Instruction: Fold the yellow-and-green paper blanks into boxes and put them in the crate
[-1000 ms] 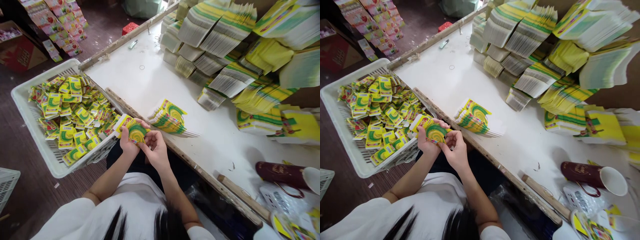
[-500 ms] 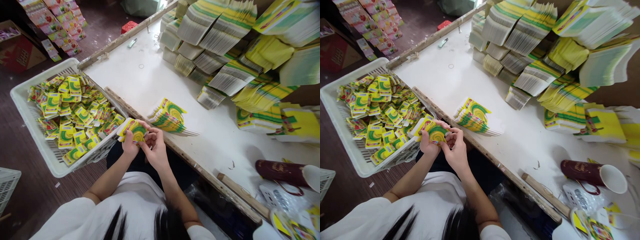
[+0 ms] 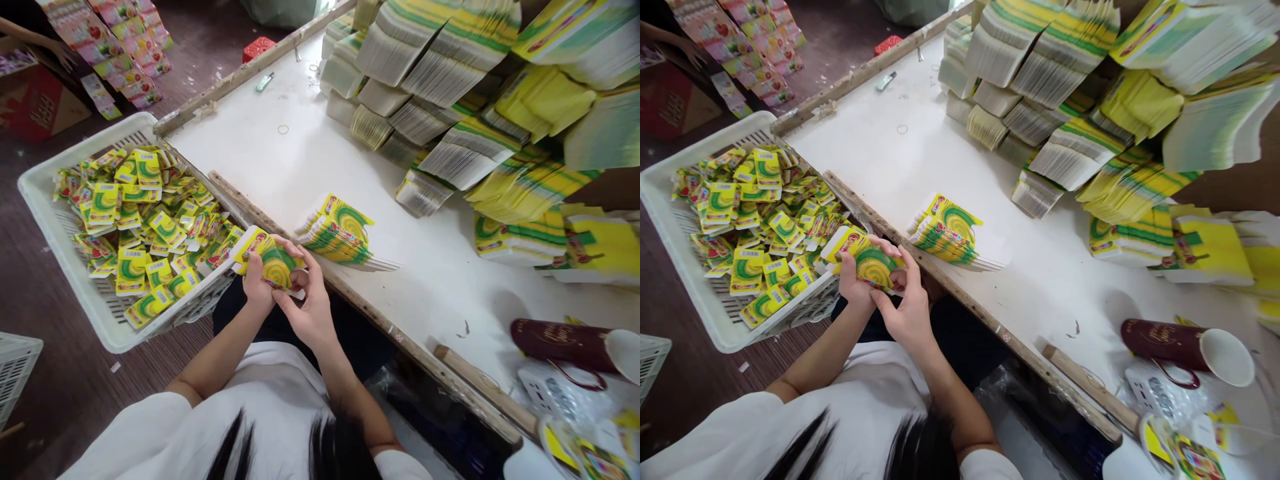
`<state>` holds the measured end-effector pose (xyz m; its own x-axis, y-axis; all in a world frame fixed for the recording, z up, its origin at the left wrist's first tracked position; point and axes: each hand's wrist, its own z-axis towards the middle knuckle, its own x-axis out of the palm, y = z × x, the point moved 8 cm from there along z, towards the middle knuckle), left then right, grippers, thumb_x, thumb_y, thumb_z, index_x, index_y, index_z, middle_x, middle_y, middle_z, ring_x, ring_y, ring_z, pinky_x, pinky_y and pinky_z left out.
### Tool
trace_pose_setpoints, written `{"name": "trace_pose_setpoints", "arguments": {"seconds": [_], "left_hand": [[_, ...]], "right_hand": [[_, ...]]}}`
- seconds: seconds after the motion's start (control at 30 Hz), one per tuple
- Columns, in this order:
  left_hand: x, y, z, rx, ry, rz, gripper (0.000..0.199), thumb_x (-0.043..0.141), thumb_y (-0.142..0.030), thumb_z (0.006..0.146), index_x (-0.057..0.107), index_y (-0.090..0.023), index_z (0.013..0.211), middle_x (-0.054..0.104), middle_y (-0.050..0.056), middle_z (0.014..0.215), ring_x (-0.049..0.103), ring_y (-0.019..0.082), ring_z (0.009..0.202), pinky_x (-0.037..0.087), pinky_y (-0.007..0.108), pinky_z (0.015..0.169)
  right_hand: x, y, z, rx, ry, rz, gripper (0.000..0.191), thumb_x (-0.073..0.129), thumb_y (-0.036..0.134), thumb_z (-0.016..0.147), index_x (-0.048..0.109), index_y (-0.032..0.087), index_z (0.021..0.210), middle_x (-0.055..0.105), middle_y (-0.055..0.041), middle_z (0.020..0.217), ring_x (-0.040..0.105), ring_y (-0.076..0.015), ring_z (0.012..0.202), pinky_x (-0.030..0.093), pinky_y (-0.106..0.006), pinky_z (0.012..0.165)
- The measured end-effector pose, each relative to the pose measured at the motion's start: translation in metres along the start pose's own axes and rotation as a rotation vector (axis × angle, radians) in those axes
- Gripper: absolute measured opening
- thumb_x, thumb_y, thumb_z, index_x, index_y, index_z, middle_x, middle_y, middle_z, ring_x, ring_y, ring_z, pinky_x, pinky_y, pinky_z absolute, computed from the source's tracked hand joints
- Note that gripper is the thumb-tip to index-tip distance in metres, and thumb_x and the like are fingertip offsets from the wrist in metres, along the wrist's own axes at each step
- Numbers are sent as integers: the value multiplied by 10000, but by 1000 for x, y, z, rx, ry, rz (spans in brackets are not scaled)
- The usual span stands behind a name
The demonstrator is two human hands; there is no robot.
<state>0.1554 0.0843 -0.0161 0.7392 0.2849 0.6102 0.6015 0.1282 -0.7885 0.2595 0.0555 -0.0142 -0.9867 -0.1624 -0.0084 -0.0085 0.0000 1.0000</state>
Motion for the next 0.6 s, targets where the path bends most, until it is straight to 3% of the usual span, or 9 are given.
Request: {"name": "trace_pose_setpoints", "arguments": {"seconds": [0.1,0.2,0.27,0.43,0.6], "left_hand": [[-1,-1,1,-7,-16,-44,546,635,-738,746,589,-205,851,553,24,736,626,200,749,563,337,698],[-5,-5,3,28,-68,-102,513,680,-702,744,551,-209,808,478,-26,692,540,126,632,550,294,716],[-8,-5,3,39,-76,-92,533,681,-724,737,554,-213,819,474,-38,693,530,114,624,546,279,730],[-4,0,-1,50,106,102,756,728,-802,596,647,-220,1072,668,40,907,658,198,831,562,327,774],[-23,3,1,10,44,225,305,829,-452,735,750,-192,872,744,33,777,699,186,729,573,319,740]], "right_hand": [[3,9,-4,-83,16,-86,712,685,221,850,373,279,1487,666,-39,1011,638,-180,854,562,-329,784],[9,10,-4,-124,107,-117,552,696,256,863,523,276,1387,672,-70,1209,650,-196,966,565,-323,820],[7,7,-1,-130,126,-110,452,720,266,849,613,266,1288,694,-64,1199,661,-200,976,563,-312,806],[-23,6,9,-126,-54,-84,318,676,273,886,674,270,1205,725,-43,1083,675,-198,929,550,-341,820],[-48,28,8,-233,-123,-202,112,649,261,910,760,256,923,731,-14,808,662,-178,705,536,-313,637]]}}
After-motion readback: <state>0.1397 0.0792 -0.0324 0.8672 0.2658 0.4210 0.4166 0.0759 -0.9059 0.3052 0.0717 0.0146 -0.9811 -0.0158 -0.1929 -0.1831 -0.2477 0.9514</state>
